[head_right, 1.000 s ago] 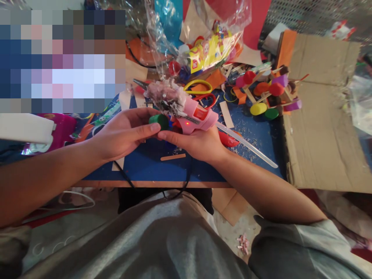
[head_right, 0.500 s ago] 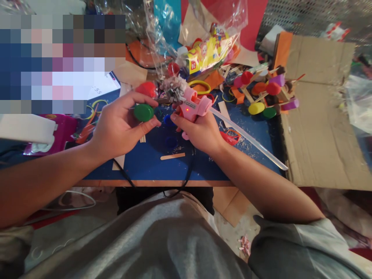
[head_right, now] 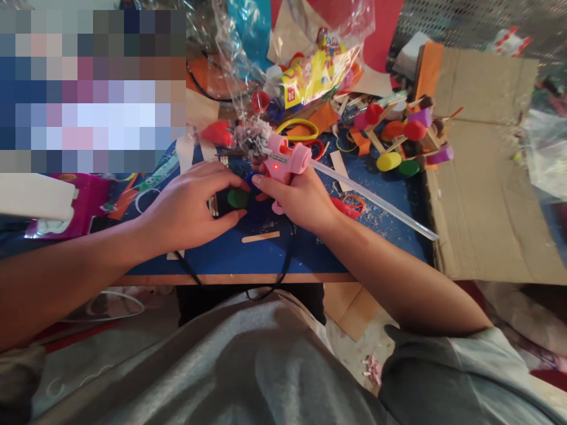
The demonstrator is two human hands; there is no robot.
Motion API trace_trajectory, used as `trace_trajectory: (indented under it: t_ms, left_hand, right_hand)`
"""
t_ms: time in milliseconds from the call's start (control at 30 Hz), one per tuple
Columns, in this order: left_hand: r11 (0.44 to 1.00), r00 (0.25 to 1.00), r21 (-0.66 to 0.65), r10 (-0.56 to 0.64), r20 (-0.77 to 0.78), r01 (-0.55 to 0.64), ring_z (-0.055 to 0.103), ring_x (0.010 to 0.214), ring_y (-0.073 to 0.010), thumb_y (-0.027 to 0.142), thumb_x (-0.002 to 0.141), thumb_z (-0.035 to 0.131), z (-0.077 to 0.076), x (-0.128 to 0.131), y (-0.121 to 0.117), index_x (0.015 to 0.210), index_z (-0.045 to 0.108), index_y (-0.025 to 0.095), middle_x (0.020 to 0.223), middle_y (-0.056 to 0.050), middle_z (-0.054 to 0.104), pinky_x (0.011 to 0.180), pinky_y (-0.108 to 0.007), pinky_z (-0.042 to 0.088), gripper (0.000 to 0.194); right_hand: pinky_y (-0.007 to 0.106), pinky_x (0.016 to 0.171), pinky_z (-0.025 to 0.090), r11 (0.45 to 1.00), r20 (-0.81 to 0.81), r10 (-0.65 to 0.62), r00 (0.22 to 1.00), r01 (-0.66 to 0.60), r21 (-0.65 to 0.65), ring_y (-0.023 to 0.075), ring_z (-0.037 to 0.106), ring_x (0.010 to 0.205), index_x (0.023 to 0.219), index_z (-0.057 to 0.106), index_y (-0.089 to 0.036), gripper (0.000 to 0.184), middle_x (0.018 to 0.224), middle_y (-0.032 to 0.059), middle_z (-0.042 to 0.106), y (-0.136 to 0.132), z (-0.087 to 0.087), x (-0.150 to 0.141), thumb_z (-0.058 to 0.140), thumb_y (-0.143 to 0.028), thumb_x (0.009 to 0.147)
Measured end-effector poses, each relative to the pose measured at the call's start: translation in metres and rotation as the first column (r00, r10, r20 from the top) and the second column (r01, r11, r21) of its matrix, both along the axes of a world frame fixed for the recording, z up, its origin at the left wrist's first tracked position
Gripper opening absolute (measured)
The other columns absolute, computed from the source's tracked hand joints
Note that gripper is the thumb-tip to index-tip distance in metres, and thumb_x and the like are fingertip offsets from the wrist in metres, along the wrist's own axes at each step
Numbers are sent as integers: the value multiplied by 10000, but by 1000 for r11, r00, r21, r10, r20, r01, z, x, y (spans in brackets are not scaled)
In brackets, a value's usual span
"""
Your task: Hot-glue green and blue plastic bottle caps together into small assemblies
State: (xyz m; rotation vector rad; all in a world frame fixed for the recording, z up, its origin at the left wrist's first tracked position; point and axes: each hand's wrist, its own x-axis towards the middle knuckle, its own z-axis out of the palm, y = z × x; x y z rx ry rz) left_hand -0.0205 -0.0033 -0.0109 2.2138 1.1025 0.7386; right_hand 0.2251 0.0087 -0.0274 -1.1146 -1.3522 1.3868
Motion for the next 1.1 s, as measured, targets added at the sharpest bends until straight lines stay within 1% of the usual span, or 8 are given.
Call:
trace_trajectory:
  t_ms: [133, 333, 467, 633, 800, 867, 967, 1100]
  left_hand:
    - [999, 999, 22, 33, -37, -32, 748, 1239, -432, 256, 878, 838, 2, -2, 4, 1113, 814, 223, 1191, -141, 805, 1164, -601, 564, 238]
    - [987, 985, 25, 156, 80, -158, 686, 1393, -415, 189, 850, 863, -3, -6, 5, 1415, 637, 260, 1402, -151, 754, 1226, -568, 530, 613]
    - [988, 984, 23, 150, 93, -152, 678, 1423, -421, 179, 861, 861, -9, -7, 7, 1392, 595, 244, 1402, -170, 742, 1257, -576, 516, 598]
    - [985, 989, 86, 148, -7, -147, 709, 1457, -384, 144, 952, 752, -9, -5, 7, 1539, 540, 250, 1481, -158, 764, 1272, -587, 541, 633]
    - [977, 981, 145, 170, -90, -156, 703, 1442, -391, 160, 1005, 762, -5, 1, 8, 1553, 613, 227, 1459, -152, 806, 1246, -596, 567, 572]
    - [974, 980, 162, 174, -95, -158, 714, 1415, -377, 163, 1018, 763, -5, 4, 9, 1513, 657, 217, 1453, -148, 817, 1239, -592, 576, 509]
    - [973, 980, 166, 175, -94, -157, 727, 1417, -365, 135, 1010, 761, -5, 6, 11, 1468, 697, 220, 1435, -133, 831, 1266, -601, 569, 471]
    - [976, 979, 166, 159, -124, -138, 724, 1453, -414, 142, 991, 778, -8, 5, 11, 1500, 712, 204, 1461, -157, 819, 1291, -672, 551, 517]
  right_hand:
    - [472, 861, 811, 999, -28, 2, 1000, -3, -44, 305, 827, 1116, 1071, 818, -280, 474, 1228, 64, 865, 0, 0, -3, 1086, -539, 778]
    - [501, 979, 804, 998, -69, 15, 997, -19, -52, 293, 810, 1127, 1081, 812, -271, 481, 1157, 60, 840, 1, 0, -5, 1085, -499, 757]
    - [508, 995, 802, 1000, -42, 7, 999, -8, -25, 311, 827, 1188, 1039, 786, -277, 440, 1227, 69, 848, 2, -4, -2, 1064, -528, 808]
    - [504, 920, 818, 995, -112, -55, 992, 63, 71, 310, 837, 1170, 1051, 827, -304, 380, 1215, 38, 864, 2, -6, -2, 1055, -525, 842]
    - [419, 846, 801, 973, -187, -162, 969, 188, 132, 275, 826, 1132, 964, 822, -312, 327, 1186, 26, 854, 2, -4, -3, 1044, -531, 864]
    - [398, 816, 790, 966, -211, -174, 962, 208, 155, 286, 829, 1192, 978, 816, -318, 327, 1196, 29, 846, 2, -3, -2, 1032, -543, 880]
    - [389, 800, 776, 964, -211, -159, 964, 198, 177, 314, 822, 1314, 1025, 794, -330, 356, 1217, 37, 837, 1, -2, -1, 1008, -589, 909]
    - [394, 784, 771, 972, -215, -119, 969, 158, 173, 341, 808, 1391, 1045, 768, -339, 412, 1239, 50, 840, -1, -2, 0, 1008, -640, 897]
